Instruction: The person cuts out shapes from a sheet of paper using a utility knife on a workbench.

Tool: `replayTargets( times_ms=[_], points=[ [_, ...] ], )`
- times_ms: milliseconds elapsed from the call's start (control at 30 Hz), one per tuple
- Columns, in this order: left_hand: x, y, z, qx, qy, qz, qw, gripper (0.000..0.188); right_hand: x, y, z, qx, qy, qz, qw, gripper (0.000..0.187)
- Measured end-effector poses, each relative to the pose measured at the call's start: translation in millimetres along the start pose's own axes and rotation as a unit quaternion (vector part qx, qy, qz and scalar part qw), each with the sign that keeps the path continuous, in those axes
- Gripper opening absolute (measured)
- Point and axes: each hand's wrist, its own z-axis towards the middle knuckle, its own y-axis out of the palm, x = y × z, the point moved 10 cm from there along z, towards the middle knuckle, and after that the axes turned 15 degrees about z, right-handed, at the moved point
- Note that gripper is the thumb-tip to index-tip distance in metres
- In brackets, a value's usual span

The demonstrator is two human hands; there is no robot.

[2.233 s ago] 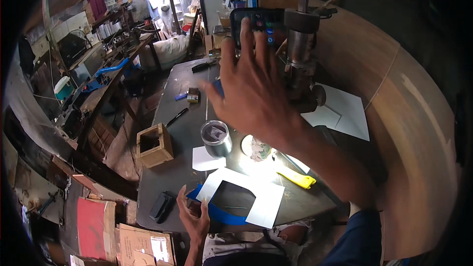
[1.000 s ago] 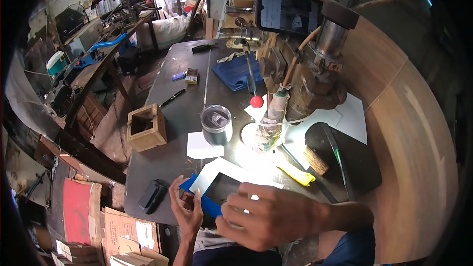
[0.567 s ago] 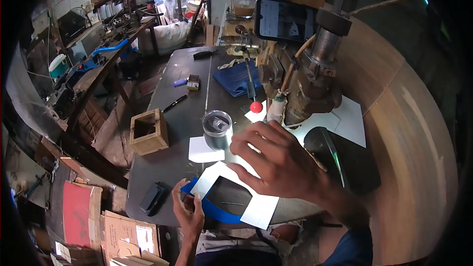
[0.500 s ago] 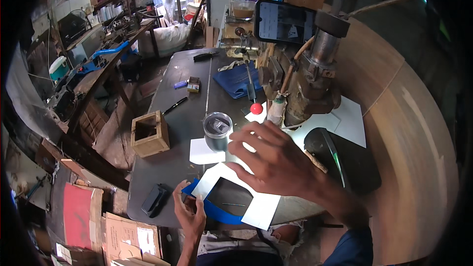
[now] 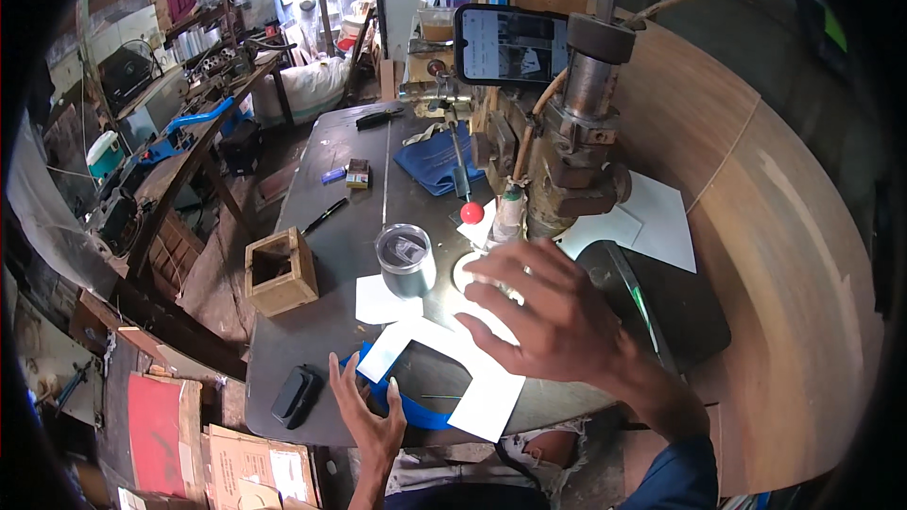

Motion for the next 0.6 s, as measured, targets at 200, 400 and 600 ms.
replayTargets(
  times_ms=[200, 400, 600],
  points=[
    [6.0, 0.7, 0.0, 0.003, 0.008, 0.019, 1.0, 0.065, 12.2, -28.8, 42.3, 0.058, 0.03, -0.106, 0.992, 0.039],
    [1.3, 0.2, -3.1, 0.012, 0.01, -0.031, 0.999, 0.061, 41.0, -57.4, 87.1, 0.071, 0.027, -0.182, 0.98, 0.041],
    [-1.0, -1.2, -3.3, 0.017, 0.03, -0.011, 0.999, 0.057, 72.1, -48.2, 102.5, 0.006, 0.028, -0.236, 0.971, 0.058]
  ],
)
